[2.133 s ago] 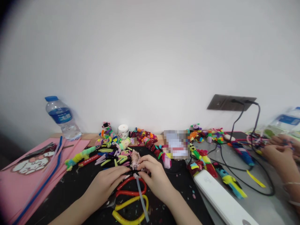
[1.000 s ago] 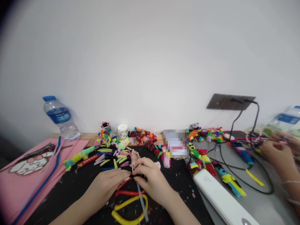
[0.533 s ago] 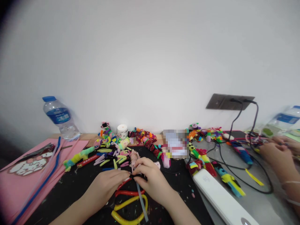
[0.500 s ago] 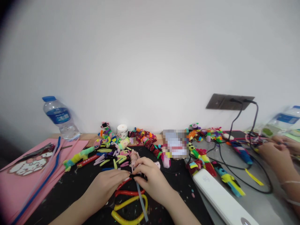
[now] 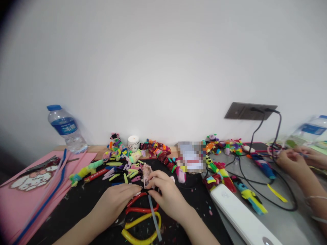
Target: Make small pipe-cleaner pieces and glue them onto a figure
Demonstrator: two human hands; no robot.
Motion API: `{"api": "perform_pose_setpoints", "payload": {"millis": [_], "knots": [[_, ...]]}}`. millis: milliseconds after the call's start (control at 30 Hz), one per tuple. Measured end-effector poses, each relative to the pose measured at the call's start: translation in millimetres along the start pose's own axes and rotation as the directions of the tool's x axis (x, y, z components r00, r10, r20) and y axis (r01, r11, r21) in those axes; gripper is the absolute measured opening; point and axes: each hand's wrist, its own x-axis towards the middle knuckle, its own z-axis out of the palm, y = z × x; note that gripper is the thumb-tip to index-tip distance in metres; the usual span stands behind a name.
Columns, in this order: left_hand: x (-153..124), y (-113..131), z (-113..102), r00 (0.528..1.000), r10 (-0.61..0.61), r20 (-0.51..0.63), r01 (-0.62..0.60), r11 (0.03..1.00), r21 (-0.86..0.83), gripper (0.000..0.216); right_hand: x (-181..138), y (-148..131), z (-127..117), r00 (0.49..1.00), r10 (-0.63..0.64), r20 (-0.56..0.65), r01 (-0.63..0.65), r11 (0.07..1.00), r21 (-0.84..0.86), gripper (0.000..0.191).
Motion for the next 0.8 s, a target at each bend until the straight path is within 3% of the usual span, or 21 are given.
{"api": "perform_pose_setpoints", "payload": {"millis": [233, 433, 600, 800], "knots": [[-4.6, -5.3, 3.3, 0.997, -0.046, -0.055, 0.050, 0.996, 0.073, 0.027, 1.5, 1.5, -2.7, 0.998, 0.016, -0.054, -0.018, 0.999, -0.029, 0.012], [-11.3, -17.2, 4.7, 0.939, -0.289, -0.187, 0.323, 0.927, 0.190, 0.027, 3.1, 16.4, -7.8, 0.958, 0.037, -0.284, -0.097, 0.975, -0.201, 0.020], [-11.2, -24.3, 2.4, 0.890, -0.412, -0.197, 0.448, 0.870, 0.206, 0.029, -0.8, 19.7, -5.6, 0.979, 0.109, -0.171, -0.167, 0.912, -0.374, 0.044], [-9.0, -27.6, -6.5, 0.876, -0.435, -0.208, 0.481, 0.824, 0.300, 0.028, -4.1, 25.9, 1.4, 0.979, 0.188, -0.082, -0.205, 0.872, -0.446, 0.051]]}}
